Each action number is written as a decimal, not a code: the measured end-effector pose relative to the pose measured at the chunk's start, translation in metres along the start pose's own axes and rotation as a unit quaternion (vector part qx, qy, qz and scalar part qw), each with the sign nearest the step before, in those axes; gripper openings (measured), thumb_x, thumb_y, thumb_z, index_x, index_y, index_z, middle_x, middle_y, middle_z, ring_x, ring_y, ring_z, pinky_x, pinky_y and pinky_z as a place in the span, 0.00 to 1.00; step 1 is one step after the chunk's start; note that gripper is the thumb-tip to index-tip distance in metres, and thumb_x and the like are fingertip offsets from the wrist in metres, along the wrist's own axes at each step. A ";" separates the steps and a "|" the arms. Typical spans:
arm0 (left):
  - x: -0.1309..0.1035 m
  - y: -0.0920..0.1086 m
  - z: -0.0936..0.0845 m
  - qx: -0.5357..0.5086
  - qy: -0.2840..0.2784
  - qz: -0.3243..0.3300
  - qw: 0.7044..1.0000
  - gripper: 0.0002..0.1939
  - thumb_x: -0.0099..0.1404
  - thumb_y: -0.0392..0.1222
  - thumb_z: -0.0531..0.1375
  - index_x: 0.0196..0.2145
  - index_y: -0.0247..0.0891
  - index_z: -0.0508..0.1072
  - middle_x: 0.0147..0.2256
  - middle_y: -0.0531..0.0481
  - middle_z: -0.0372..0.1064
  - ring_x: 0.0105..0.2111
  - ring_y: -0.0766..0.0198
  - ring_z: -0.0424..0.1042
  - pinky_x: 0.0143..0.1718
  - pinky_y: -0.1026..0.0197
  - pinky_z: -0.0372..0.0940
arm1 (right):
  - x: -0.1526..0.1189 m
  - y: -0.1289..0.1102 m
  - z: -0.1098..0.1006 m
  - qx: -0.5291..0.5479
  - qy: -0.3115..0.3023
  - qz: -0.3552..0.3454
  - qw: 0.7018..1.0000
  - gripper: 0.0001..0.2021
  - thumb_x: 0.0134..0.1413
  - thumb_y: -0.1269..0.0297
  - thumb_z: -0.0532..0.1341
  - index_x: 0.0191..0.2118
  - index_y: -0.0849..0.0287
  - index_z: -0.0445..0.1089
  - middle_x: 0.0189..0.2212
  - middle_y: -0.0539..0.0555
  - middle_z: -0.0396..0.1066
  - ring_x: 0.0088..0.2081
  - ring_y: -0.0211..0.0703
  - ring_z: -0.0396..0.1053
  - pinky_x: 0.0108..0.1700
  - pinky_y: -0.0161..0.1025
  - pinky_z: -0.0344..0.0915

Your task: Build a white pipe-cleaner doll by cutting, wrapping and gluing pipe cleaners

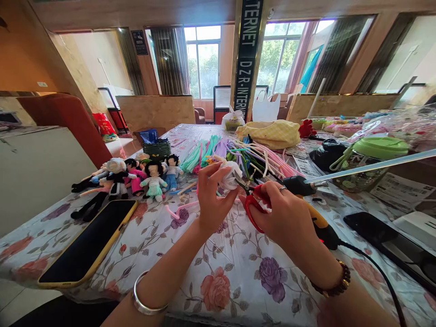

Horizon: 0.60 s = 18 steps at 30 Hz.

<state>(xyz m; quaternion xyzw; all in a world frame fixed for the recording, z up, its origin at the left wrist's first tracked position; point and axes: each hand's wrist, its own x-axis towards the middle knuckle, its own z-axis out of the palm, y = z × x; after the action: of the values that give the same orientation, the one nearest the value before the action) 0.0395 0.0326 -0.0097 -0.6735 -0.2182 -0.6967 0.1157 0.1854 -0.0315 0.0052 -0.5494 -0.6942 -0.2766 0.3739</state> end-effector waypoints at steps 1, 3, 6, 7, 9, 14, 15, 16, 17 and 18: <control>0.000 0.000 0.000 0.001 0.001 0.000 1.000 0.17 0.60 0.40 0.60 0.47 0.41 0.65 0.44 0.46 0.63 0.46 0.61 0.66 0.45 0.57 0.67 | 0.000 0.000 0.000 -0.008 -0.001 -0.002 1.000 0.17 0.52 0.49 0.56 0.28 0.59 0.65 0.22 0.56 0.71 0.21 0.46 0.69 0.22 0.38 0.59; -0.001 0.000 0.000 0.002 0.003 0.003 1.000 0.17 0.60 0.40 0.61 0.47 0.41 0.65 0.45 0.46 0.62 0.45 0.62 0.66 0.46 0.58 0.67 | 0.000 0.000 -0.001 -0.020 -0.002 -0.007 1.000 0.16 0.51 0.50 0.57 0.29 0.60 0.65 0.22 0.56 0.72 0.21 0.46 0.69 0.22 0.38 0.59; -0.001 0.000 0.001 0.000 0.006 0.005 1.000 0.17 0.60 0.40 0.61 0.47 0.41 0.65 0.45 0.46 0.62 0.45 0.62 0.66 0.45 0.58 0.67 | 0.000 0.000 -0.001 -0.028 0.001 -0.014 1.000 0.15 0.51 0.51 0.58 0.30 0.61 0.65 0.23 0.56 0.72 0.22 0.46 0.70 0.22 0.37 0.58; -0.001 0.000 0.001 -0.001 0.006 0.005 1.000 0.17 0.60 0.40 0.61 0.47 0.41 0.65 0.45 0.46 0.62 0.45 0.63 0.66 0.46 0.59 0.67 | -0.001 0.000 -0.001 -0.030 0.000 -0.014 0.999 0.15 0.51 0.51 0.57 0.29 0.60 0.65 0.23 0.56 0.71 0.21 0.45 0.69 0.22 0.37 0.57; -0.001 0.000 0.001 -0.005 0.005 0.006 1.000 0.17 0.60 0.40 0.60 0.47 0.41 0.65 0.45 0.46 0.62 0.46 0.62 0.66 0.46 0.59 0.67 | -0.001 0.000 -0.001 -0.037 -0.001 -0.014 0.999 0.16 0.52 0.50 0.56 0.28 0.60 0.64 0.21 0.55 0.70 0.20 0.44 0.68 0.21 0.36 0.55; -0.001 0.000 0.001 -0.004 0.005 0.010 1.000 0.17 0.59 0.39 0.61 0.47 0.40 0.65 0.45 0.45 0.62 0.47 0.63 0.66 0.47 0.59 0.66 | -0.001 -0.001 -0.002 -0.048 0.002 -0.006 0.999 0.17 0.52 0.49 0.55 0.26 0.59 0.64 0.20 0.54 0.70 0.19 0.43 0.67 0.20 0.35 0.52; -0.001 0.000 0.001 -0.003 0.006 0.010 1.000 0.18 0.59 0.39 0.61 0.47 0.40 0.65 0.45 0.45 0.62 0.46 0.62 0.66 0.47 0.59 0.66 | -0.001 -0.002 -0.003 -0.048 -0.001 -0.002 0.999 0.16 0.52 0.49 0.56 0.27 0.59 0.64 0.21 0.55 0.71 0.20 0.44 0.67 0.21 0.35 0.53; -0.001 0.000 0.001 -0.002 0.005 0.011 1.000 0.18 0.59 0.39 0.61 0.47 0.41 0.65 0.45 0.45 0.62 0.46 0.62 0.66 0.47 0.59 0.66 | -0.001 -0.002 -0.003 -0.047 -0.004 0.002 0.999 0.16 0.52 0.50 0.56 0.28 0.59 0.65 0.22 0.55 0.71 0.21 0.45 0.68 0.21 0.35 0.53; -0.001 0.000 0.001 -0.001 0.004 0.011 1.000 0.18 0.60 0.39 0.61 0.48 0.41 0.65 0.45 0.45 0.62 0.46 0.62 0.66 0.47 0.58 0.66 | -0.001 -0.002 -0.003 -0.048 -0.008 0.006 0.999 0.16 0.51 0.50 0.56 0.29 0.59 0.65 0.23 0.56 0.72 0.22 0.45 0.68 0.22 0.35 0.53; -0.001 0.000 0.001 0.002 0.002 0.010 1.000 0.18 0.60 0.40 0.60 0.48 0.42 0.65 0.45 0.45 0.62 0.46 0.62 0.66 0.47 0.57 0.66 | -0.001 -0.003 -0.003 -0.048 -0.010 0.008 0.999 0.16 0.51 0.49 0.56 0.29 0.59 0.65 0.22 0.56 0.72 0.21 0.44 0.68 0.22 0.35 0.53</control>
<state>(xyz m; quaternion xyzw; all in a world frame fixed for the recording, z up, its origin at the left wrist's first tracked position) 0.0399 0.0330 -0.0109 -0.6741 -0.2126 -0.6964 0.1239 0.1837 -0.0352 0.0058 -0.5754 -0.6793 -0.3008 0.3420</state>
